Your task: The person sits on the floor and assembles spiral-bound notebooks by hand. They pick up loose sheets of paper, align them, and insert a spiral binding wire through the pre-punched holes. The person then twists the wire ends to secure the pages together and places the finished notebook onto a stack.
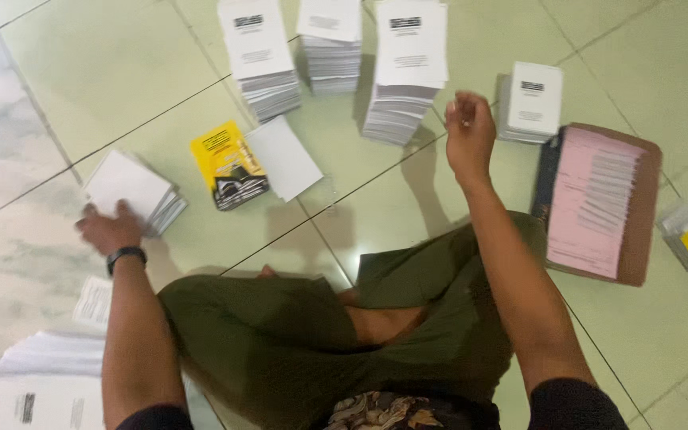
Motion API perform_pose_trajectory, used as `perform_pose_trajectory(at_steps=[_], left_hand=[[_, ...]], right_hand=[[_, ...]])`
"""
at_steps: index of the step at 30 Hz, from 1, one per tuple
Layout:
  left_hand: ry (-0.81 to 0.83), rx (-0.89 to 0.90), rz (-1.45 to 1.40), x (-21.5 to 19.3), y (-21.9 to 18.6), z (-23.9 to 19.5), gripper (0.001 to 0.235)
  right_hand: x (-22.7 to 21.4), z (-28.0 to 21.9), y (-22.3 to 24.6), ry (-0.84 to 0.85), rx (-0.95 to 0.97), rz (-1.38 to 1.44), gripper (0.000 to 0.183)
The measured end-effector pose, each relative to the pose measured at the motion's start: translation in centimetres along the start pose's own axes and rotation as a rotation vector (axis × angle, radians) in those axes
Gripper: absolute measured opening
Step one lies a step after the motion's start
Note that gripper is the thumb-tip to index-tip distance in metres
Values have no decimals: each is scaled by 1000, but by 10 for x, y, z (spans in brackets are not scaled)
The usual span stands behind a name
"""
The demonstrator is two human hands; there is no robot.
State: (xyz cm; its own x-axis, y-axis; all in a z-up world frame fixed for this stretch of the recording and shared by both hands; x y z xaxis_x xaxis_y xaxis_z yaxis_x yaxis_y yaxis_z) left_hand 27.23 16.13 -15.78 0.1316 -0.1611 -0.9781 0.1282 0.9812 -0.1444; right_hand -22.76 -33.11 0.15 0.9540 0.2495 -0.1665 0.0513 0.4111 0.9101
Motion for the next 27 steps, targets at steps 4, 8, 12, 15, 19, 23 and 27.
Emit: perform_pose_trajectory(at_steps=[4, 8, 12, 15, 19, 23, 27], left_hand=[[-367, 126, 33, -65, -63, -11, 32], [-238, 617, -844, -149, -227, -73, 25], [466, 865, -829, -180, -393, -161, 59], [837, 558, -907, -237, -462, -197, 91], [930, 636, -1025, -205, -503, -204, 100], [970, 521, -1000, -209, -500, -211, 106], [641, 553, -999, -133, -482, -199, 68]], right_hand=[[0, 42, 47, -10, 251, 227, 31], [23, 70, 85, 120, 628, 154, 105], [45, 94, 126, 119, 914, 49, 109], [37, 87, 130, 81, 990, 287, 141], [53, 73, 115, 267, 942, 430, 133], [45, 69, 101, 271, 951, 525, 116], [-20, 99, -17, 38, 792, 96, 109]])
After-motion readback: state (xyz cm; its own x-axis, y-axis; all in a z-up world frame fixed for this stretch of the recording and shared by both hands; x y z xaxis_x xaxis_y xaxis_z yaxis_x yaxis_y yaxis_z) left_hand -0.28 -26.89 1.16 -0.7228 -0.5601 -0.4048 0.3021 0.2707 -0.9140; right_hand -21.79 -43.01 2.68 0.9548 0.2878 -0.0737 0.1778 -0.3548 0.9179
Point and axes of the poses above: each hand's wrist, its own z-axis towards the middle knuckle, its own x-axis out of the palm, y = z × x, the point moved 1 cm from there along z, towards the middle knuckle, and after that the axes turned 14 degrees about z, right-handed, at the moved point
